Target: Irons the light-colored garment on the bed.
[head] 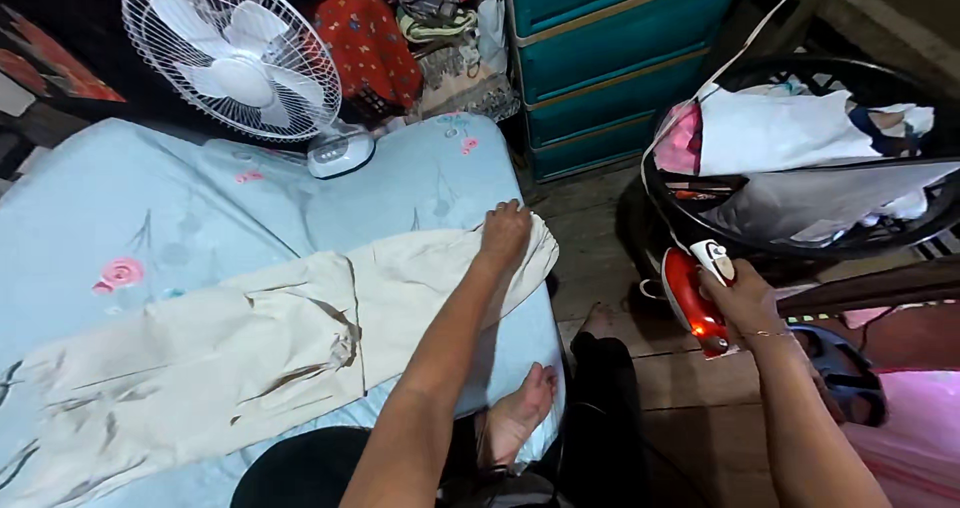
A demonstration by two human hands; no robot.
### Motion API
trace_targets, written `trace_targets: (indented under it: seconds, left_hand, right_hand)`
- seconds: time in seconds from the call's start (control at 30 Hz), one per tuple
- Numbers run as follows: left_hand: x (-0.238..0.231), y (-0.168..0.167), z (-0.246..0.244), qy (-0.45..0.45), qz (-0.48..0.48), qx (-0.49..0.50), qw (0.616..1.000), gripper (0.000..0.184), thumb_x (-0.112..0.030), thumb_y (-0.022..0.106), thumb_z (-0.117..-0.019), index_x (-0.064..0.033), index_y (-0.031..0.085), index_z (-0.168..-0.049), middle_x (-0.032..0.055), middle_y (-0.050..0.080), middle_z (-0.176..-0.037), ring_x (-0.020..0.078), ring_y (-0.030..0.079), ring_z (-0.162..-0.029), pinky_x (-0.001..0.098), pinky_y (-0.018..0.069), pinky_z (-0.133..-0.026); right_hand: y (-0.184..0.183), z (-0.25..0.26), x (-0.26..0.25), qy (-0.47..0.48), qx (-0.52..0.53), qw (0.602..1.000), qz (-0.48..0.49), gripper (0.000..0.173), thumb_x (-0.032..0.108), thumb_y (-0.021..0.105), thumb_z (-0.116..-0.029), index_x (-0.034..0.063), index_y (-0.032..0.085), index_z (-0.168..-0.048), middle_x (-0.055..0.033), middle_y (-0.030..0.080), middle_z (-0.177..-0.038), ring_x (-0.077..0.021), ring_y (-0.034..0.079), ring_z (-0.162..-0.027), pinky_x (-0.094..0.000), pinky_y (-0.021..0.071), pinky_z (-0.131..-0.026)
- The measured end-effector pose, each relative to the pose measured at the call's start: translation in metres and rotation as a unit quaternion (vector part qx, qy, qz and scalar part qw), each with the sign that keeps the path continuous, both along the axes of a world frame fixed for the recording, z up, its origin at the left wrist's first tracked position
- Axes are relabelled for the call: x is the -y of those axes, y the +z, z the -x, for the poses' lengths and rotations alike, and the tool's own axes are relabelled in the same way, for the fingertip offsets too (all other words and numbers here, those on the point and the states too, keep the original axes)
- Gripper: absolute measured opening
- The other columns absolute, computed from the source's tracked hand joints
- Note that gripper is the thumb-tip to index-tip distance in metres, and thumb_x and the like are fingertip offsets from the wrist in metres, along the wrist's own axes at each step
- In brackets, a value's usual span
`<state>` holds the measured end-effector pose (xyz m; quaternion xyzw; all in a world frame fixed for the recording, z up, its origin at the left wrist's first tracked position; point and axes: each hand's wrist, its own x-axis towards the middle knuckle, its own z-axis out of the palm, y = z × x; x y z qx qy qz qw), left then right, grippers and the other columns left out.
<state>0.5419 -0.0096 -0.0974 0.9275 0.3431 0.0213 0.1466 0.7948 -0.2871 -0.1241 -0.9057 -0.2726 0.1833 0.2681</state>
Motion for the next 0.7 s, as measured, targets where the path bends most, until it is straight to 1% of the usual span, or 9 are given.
trace_targets:
  seconds: [0.07,0.13,0.2,0.27,0.4,0.5,0.6,0.67,0.7]
  left_hand:
    - [0.01,-0.005,-0.027,-0.055,0.022,-0.042,0.997,0.038,-0.006,0.057,-0.1025,-0.0031,0.06,-0.14,0.0242,0.051,-0.151,0.046,0.053,-0.133,0.0649,0.045,-0.102]
    - [0.011,-0.003,-0.048,-0.084,0.062,-0.153,0.983,0.044,-0.009,0.058,-0.1033,-0.0052,0.054,-0.147,0.0241,0.042,-0.158,0.0463,0.051,-0.136,0.0661,0.0437,-0.104]
    - [0.012,0.002,-0.059,-0.085,0.083,-0.239,0.964,0.031,-0.011,0.054,-0.1054,-0.0015,0.064,-0.133,0.0227,0.057,-0.144,0.0431,0.057,-0.129,0.0641,0.046,-0.102]
    - [0.023,0.024,-0.066,-0.069,0.095,-0.28,0.953,0.029,-0.012,0.05,-0.1073,0.0001,0.067,-0.127,0.0217,0.065,-0.134,0.0414,0.062,-0.124,0.0626,0.05,-0.097]
    - [0.072,0.06,-0.07,-0.077,0.11,-0.207,0.969,0.027,-0.002,0.053,-0.1035,0.0048,0.065,-0.127,0.0246,0.065,-0.13,0.0424,0.062,-0.123,0.0606,0.0508,-0.096]
    - [0.085,0.023,-0.067,-0.082,0.165,-0.208,0.961,0.031,0.001,0.05,-0.1036,0.009,0.06,-0.132,0.0288,0.058,-0.139,0.0449,0.056,-0.132,0.0609,0.0464,-0.105]
    - [0.081,-0.019,-0.063,-0.097,0.18,-0.195,0.959,0.04,0.003,0.049,-0.103,0.0067,0.053,-0.143,0.0311,0.047,-0.15,0.0478,0.054,-0.132,0.0606,0.0462,-0.107]
    - [0.087,-0.019,-0.057,-0.082,0.167,-0.129,0.974,0.046,0.003,0.049,-0.102,0.0023,0.049,-0.148,0.0291,0.041,-0.156,0.0466,0.054,-0.133,0.0567,0.0471,-0.108]
    - [0.093,-0.015,-0.048,-0.066,0.151,-0.078,0.983,0.043,0.0,0.051,-0.1023,0.0021,0.052,-0.145,0.0288,0.047,-0.151,0.0455,0.057,-0.13,0.0553,0.0483,-0.106]
  right_hand:
    - [-0.002,0.0,0.002,0.007,0.0,1.0,0.0,0.053,0.034,0.063,-0.1022,-0.0096,0.056,-0.131,-0.0367,0.065,-0.113,-0.0527,0.064,-0.107,-0.07,0.0456,-0.092]
    - [-0.004,0.0,0.004,0.012,-0.001,1.0,-0.006,0.051,0.032,0.063,-0.1022,-0.0103,0.056,-0.13,-0.0375,0.064,-0.112,-0.0528,0.064,-0.105,-0.0706,0.0458,-0.091]
    - [-0.006,-0.001,0.007,0.016,0.003,1.0,-0.01,0.051,0.031,0.064,-0.1017,-0.01,0.057,-0.13,-0.0382,0.064,-0.113,-0.0542,0.063,-0.107,-0.0722,0.0448,-0.092]
    - [-0.01,-0.005,0.011,0.019,0.007,1.0,-0.015,0.052,0.032,0.065,-0.1009,-0.0101,0.057,-0.13,-0.0392,0.064,-0.113,-0.056,0.063,-0.107,-0.074,0.044,-0.091]
    - [-0.02,-0.009,0.016,0.024,0.008,1.0,-0.017,0.053,0.032,0.065,-0.1003,-0.0116,0.057,-0.129,-0.0409,0.063,-0.112,-0.0577,0.063,-0.105,-0.075,0.0435,-0.089]
    - [-0.021,-0.008,0.011,0.017,-0.006,1.0,-0.005,0.054,0.033,0.065,-0.1007,-0.0097,0.055,-0.131,-0.0399,0.063,-0.113,-0.0576,0.062,-0.106,-0.0752,0.0436,-0.089]
    - [-0.021,-0.006,0.011,0.02,0.0,1.0,-0.015,0.053,0.032,0.065,-0.1008,-0.0109,0.056,-0.13,-0.0397,0.064,-0.113,-0.0562,0.063,-0.106,-0.0739,0.0439,-0.09]
    - [-0.022,-0.004,0.014,0.019,-0.002,1.0,-0.02,0.052,0.03,0.064,-0.1008,-0.0109,0.056,-0.131,-0.0401,0.063,-0.114,-0.0563,0.063,-0.106,-0.0735,0.0438,-0.091]
    - [-0.022,-0.005,0.014,0.02,-0.003,1.0,-0.02,0.052,0.03,0.064,-0.1011,-0.011,0.056,-0.132,-0.0404,0.063,-0.114,-0.0568,0.062,-0.107,-0.0736,0.0436,-0.091]
